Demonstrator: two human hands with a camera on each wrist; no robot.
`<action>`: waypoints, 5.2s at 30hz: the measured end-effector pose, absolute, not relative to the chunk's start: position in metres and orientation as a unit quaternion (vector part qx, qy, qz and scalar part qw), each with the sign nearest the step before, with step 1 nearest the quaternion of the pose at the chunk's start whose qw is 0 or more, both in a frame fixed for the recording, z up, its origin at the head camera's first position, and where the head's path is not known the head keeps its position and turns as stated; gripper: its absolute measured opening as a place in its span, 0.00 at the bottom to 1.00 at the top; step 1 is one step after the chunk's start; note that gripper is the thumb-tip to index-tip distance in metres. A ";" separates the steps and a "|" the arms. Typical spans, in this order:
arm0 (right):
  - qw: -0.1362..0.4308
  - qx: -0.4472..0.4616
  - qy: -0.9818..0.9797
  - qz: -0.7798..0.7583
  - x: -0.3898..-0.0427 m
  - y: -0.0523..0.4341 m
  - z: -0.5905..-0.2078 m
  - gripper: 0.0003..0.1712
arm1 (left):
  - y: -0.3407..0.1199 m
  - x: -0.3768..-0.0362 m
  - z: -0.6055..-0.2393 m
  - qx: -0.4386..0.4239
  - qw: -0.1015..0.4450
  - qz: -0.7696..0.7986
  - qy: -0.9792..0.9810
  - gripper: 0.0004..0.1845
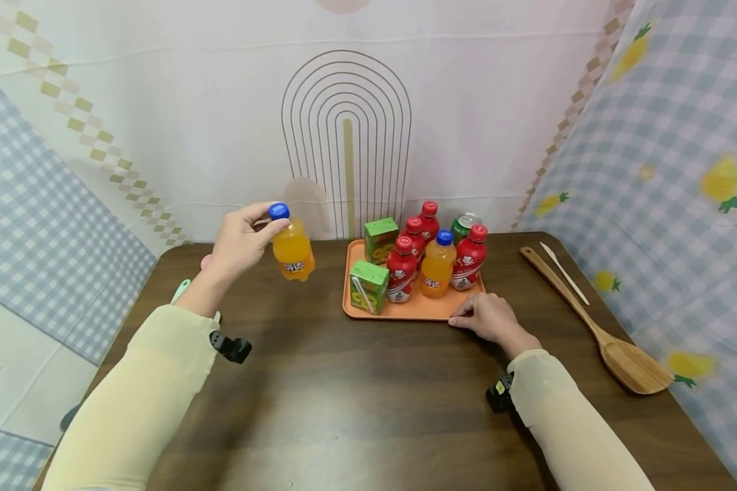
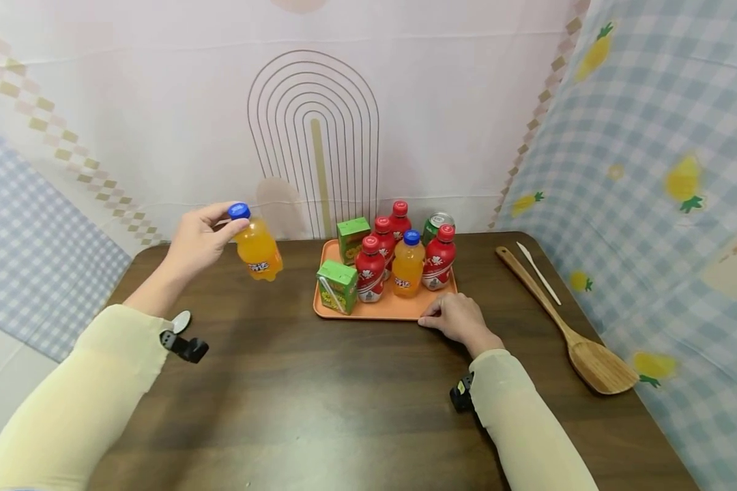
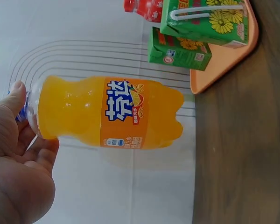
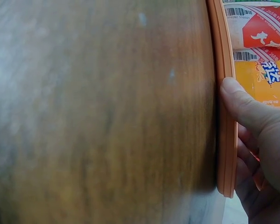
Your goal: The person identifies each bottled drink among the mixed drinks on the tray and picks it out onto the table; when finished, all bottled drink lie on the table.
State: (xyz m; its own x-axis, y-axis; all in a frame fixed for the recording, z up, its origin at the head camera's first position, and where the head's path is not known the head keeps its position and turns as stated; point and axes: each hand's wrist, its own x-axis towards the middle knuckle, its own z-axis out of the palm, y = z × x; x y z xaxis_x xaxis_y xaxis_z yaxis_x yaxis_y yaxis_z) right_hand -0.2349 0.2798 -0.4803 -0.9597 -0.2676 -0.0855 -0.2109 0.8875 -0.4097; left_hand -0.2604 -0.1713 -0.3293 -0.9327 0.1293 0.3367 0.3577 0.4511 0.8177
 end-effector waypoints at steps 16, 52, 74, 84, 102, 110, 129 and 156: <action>0.067 -0.115 0.969 -0.207 -0.234 0.280 -0.481 0.06 | -0.207 -0.237 -0.383 -0.091 0.149 -0.482 -0.859 0.20; 0.052 -0.129 0.970 -0.198 -0.236 0.281 -0.482 0.05 | -0.199 -0.216 -0.392 -0.099 0.124 -0.533 -0.831 0.19; 0.062 -0.124 0.971 -0.196 -0.238 0.280 -0.478 0.07 | -0.211 -0.236 -0.424 -0.073 0.138 -0.570 -0.807 0.22; 0.066 -0.123 0.971 -0.195 -0.238 0.280 -0.478 0.08 | -0.212 -0.238 -0.427 -0.071 0.131 -0.568 -0.809 0.24; 0.073 -0.119 0.970 -0.197 -0.235 0.279 -0.479 0.07 | -0.204 -0.230 -0.405 -0.079 0.139 -0.542 -0.825 0.28; 0.074 -0.117 0.971 -0.197 -0.236 0.282 -0.480 0.07 | -0.152 -0.212 -0.344 -0.158 0.192 -0.532 -0.810 0.23; 0.071 -0.120 0.969 -0.206 -0.235 0.281 -0.480 0.07 | -0.026 -0.268 -0.381 -0.243 0.094 -0.474 -0.841 0.26; 0.060 -0.126 0.968 -0.208 -0.236 0.281 -0.479 0.06 | 0.015 -0.282 -0.395 -0.188 0.030 -0.451 -0.872 0.23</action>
State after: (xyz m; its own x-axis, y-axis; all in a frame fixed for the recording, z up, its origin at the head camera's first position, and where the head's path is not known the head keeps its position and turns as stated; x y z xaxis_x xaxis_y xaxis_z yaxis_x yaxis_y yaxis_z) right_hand -0.2357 0.2808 -0.4792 -0.9610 -0.2690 -0.0646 -0.2188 0.8819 -0.4175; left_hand -0.2823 0.0150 -0.3949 -0.9274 0.3013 0.2215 0.3548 0.5219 0.7757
